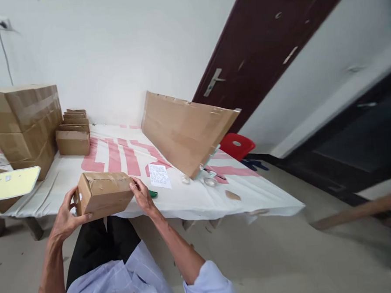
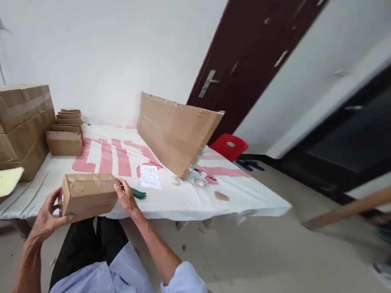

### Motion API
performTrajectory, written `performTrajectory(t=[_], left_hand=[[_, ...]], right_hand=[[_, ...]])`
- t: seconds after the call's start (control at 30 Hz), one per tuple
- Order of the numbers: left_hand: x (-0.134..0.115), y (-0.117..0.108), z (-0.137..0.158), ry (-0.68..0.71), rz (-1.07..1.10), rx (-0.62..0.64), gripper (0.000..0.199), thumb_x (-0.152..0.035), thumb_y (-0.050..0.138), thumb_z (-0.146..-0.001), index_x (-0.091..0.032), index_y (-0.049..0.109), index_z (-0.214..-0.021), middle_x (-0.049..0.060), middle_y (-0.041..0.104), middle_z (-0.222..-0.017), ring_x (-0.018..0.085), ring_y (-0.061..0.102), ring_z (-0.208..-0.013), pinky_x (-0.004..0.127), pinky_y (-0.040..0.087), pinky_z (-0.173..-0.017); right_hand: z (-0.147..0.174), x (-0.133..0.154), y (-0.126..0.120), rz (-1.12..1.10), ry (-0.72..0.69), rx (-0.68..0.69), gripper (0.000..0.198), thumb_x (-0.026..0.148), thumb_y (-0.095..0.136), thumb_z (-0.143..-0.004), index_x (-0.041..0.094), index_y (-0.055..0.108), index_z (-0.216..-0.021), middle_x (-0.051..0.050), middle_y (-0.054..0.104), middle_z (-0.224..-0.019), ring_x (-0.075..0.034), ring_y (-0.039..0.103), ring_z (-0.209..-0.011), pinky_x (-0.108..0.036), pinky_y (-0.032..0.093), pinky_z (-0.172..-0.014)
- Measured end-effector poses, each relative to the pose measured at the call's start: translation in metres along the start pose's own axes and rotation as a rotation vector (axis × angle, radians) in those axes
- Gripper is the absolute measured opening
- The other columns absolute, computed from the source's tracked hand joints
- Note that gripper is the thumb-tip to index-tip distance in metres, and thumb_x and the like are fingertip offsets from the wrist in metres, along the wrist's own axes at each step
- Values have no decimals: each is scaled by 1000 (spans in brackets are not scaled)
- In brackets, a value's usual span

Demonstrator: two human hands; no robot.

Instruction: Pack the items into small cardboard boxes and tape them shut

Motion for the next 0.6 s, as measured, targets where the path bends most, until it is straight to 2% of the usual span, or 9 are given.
performTrajectory(t=[0.1, 0.17, 0.27, 0.33, 0.47, 0.6], left_hand=[[-3, -2, -4, 28, -42, -24, 102, -52, 91, -65, -24, 49, -154, 14, 51, -159, 42, 55, -142, 56, 55, -112], [-9, -1, -3, 52, -83, -51, 101, -52, 91, -64, -24, 51, -153, 14, 53, -157, 41, 57, -140, 56, 55, -111], [-24, 7, 1, 100, -137, -66, 102, -51, 92, -64, -23, 50, -153, 15, 53, -156, 40, 57, -140, 55, 54, -111], [-35, 15, 4, 147, -170, -58, 101, -49, 92, -65, -22, 50, -153, 16, 54, -155, 40, 56, -141, 56, 51, -114], [-54, 30, 8, 228, -248, -85, 96, -43, 93, -65, -24, 53, -150, 17, 55, -154, 41, 51, -145, 58, 45, -119], [-64, 42, 13, 244, -303, -99, 98, -38, 94, -65, -24, 49, -152, 17, 53, -155, 41, 48, -147, 61, 42, -120]], right_hand=[[-3, 6, -3, 68, -54, -35, 53, 55, 56, -95, 18, 66, -131, -15, 73, -132, -28, 70, -114, -41, 58, -97], [-3, 20, -9, 140, -136, -90, 47, 50, 53, -98, 18, 65, -130, -17, 71, -132, -28, 70, -116, -41, 59, -97], [2, 64, -17, 260, -365, -179, 37, 41, 52, -101, 18, 66, -127, -17, 70, -128, -29, 67, -121, -47, 56, -104], [8, 103, -18, 327, -551, -174, 30, 34, 54, -103, 20, 68, -125, -15, 70, -125, -29, 65, -121, -50, 54, -107], [21, 172, -2, 452, -843, 28, 20, 23, 60, -102, 24, 74, -116, -12, 72, -116, -29, 65, -114, -50, 55, -103], [29, 200, 27, 684, -1000, 308, 12, 16, 68, -97, 21, 76, -104, -11, 73, -112, -28, 62, -113, -45, 53, -101]])
Point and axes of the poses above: each hand's wrist, its own z-axis away from the middle knuckle, its own y-axis out of the palm, x = y × z, the point moved 5 cm from there along -z, towards the middle knuckle
